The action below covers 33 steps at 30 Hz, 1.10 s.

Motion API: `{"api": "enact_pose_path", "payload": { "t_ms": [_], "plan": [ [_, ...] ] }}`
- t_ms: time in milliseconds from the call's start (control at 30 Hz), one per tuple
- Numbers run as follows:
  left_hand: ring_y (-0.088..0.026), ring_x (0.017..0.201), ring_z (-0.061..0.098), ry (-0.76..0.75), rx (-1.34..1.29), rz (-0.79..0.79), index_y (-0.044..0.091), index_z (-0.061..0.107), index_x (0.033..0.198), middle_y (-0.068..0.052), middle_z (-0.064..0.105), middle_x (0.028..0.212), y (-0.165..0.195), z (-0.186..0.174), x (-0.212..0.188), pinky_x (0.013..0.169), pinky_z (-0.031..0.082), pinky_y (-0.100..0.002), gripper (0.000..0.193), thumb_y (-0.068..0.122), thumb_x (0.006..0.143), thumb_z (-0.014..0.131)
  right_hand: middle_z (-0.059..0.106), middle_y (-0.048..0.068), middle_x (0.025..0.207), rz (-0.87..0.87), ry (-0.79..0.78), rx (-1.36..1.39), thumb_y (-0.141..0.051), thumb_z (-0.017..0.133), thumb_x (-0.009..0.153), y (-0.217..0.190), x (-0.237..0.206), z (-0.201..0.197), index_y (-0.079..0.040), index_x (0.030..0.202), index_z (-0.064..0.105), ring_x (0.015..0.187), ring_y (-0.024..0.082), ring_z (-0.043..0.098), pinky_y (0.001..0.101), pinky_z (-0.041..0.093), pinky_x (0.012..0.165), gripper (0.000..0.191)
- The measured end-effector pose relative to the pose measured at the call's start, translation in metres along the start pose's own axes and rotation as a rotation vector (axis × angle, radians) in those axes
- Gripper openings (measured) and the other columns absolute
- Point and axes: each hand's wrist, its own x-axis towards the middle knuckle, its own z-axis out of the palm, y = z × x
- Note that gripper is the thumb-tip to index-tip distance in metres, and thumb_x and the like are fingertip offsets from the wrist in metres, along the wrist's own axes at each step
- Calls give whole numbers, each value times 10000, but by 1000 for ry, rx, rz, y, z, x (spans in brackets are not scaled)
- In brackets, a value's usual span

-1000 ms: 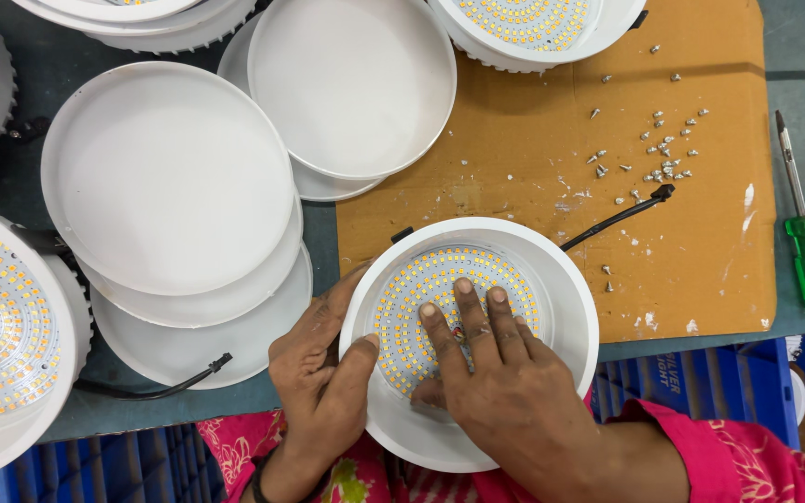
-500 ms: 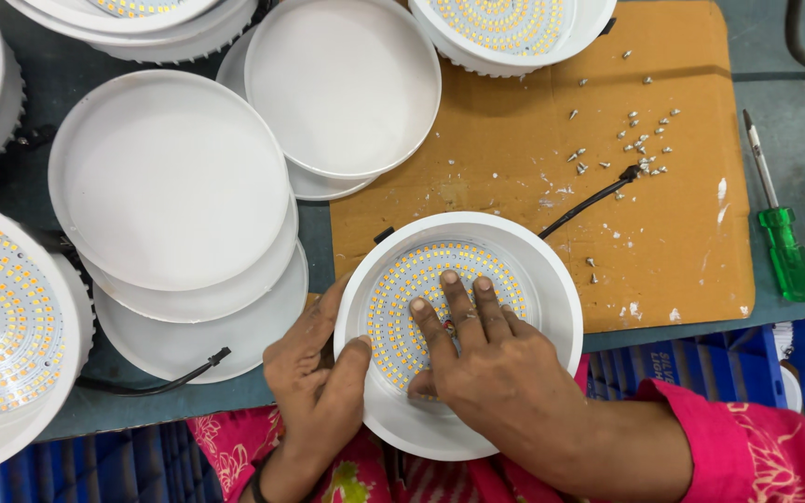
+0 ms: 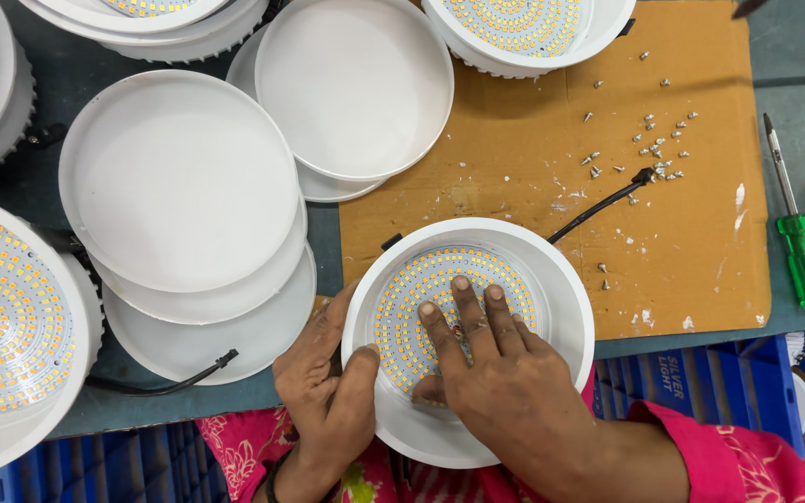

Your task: The person assembles LED light fixtures by pressing the LED array into the housing, then using a green electric screwdriver to fasten screws around the perimeter and on the back mounting bracket. Completed units are placed into a blue crate.

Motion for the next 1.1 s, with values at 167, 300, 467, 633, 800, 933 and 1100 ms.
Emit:
{"api": "enact_pose_path", "payload": {
  "t_ms": [167, 300, 467, 633, 800, 933, 1100],
  "plan": [
    [-183, 866, 703, -1, -23, 2, -88, 658, 1282, -175, 738, 1023, 0, 0, -1, 780, 564, -295, 522, -41, 771, 563, 608, 364, 1269, 28, 13, 0, -575, 582, 863, -5, 0, 1, -1, 1276, 635, 1101, 512, 649, 487, 582, 836, 710],
    [-182, 906, 717, -7, -33, 13, -90, 648, 1288, -183, 740, 1060, 0, 0, 0, 800, 570, -295, 527, -44, 770, 562, 613, 369, 1258, 41, 24, -24, -576, 573, 863, -7, 1, 2, -1, 1271, 632, 1095, 514, 651, 487, 583, 822, 708],
    [-164, 817, 682, 1, -23, -6, -86, 663, 1282, -157, 718, 967, -1, 0, -1, 725, 547, -280, 529, -45, 766, 558, 622, 372, 1233, 26, 20, -45, -575, 560, 879, -7, 0, 1, 8, 1272, 629, 1080, 515, 658, 481, 588, 835, 706],
    [-157, 812, 681, -2, -26, 2, -89, 659, 1281, -145, 710, 954, -2, -1, -1, 716, 547, -277, 526, -40, 769, 553, 640, 349, 1215, 59, 22, -15, -586, 553, 887, -9, 0, 3, 8, 1271, 639, 1081, 499, 668, 472, 593, 823, 712],
    [-155, 798, 680, 4, -30, -6, -90, 661, 1276, -145, 713, 945, -1, -1, 0, 709, 547, -274, 526, -35, 764, 554, 639, 356, 1226, 94, 50, -23, -597, 543, 881, -12, 0, 3, -22, 1263, 654, 1071, 490, 672, 460, 597, 793, 699],
    [-163, 829, 676, 2, -33, 6, -91, 655, 1286, -152, 709, 969, 1, 0, 0, 746, 549, -280, 533, -33, 765, 561, 640, 331, 1241, 138, 38, 4, -596, 538, 882, -14, -2, 3, -30, 1279, 656, 1089, 481, 669, 459, 596, 798, 700],
    [-165, 823, 675, 6, -12, -6, -87, 667, 1280, -153, 713, 961, 0, 2, -1, 740, 549, -279, 537, -37, 756, 560, 640, 333, 1247, 173, 52, 1, -591, 542, 886, -17, -3, 6, -36, 1298, 648, 1086, 474, 672, 465, 595, 811, 699]
  ]
}}
